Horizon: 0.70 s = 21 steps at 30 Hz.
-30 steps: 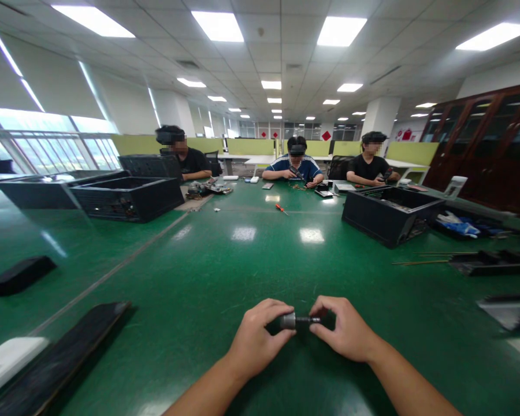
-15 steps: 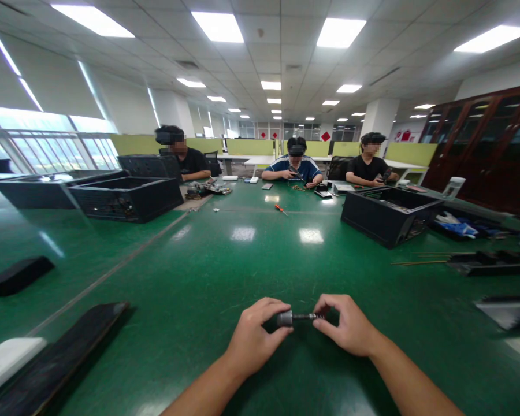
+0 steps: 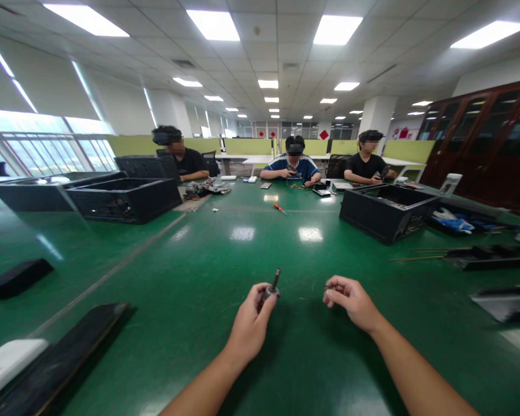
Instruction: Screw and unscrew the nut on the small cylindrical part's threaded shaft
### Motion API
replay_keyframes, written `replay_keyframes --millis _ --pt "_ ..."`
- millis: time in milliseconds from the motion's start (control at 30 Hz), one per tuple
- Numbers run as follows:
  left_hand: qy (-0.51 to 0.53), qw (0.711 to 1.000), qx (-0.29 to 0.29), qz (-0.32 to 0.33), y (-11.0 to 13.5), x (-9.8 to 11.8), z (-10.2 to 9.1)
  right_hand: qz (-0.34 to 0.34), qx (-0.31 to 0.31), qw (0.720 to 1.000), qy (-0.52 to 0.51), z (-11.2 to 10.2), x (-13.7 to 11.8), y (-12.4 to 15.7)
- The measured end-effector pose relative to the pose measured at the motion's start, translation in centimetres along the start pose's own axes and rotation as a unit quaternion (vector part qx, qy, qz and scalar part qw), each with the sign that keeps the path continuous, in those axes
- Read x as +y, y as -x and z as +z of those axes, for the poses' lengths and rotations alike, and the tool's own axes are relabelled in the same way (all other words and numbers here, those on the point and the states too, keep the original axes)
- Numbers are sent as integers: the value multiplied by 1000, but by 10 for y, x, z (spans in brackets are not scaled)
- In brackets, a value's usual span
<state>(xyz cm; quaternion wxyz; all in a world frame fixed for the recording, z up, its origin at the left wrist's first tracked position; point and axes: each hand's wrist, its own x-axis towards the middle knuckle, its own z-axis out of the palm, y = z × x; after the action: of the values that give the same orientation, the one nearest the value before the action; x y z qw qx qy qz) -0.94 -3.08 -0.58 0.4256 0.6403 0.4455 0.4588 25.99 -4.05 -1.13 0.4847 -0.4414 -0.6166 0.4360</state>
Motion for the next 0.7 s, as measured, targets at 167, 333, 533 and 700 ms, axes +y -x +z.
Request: replay_keyframes --millis 167,333,533,700 --pt "43 996 71 -35 -15 -8 -19 3 2 1000 -4 0 5 -2" --pt "-1 994 90 -67 -13 14 -81 -2 -3 1000 0 2 2 -1" --pt "-141 972 165 -94 16 8 -164 -7 -9 1000 4 7 3 -2" --pt "-274 934 215 -85 36 -12 -210 -10 -11 1000 1 11 3 -1"
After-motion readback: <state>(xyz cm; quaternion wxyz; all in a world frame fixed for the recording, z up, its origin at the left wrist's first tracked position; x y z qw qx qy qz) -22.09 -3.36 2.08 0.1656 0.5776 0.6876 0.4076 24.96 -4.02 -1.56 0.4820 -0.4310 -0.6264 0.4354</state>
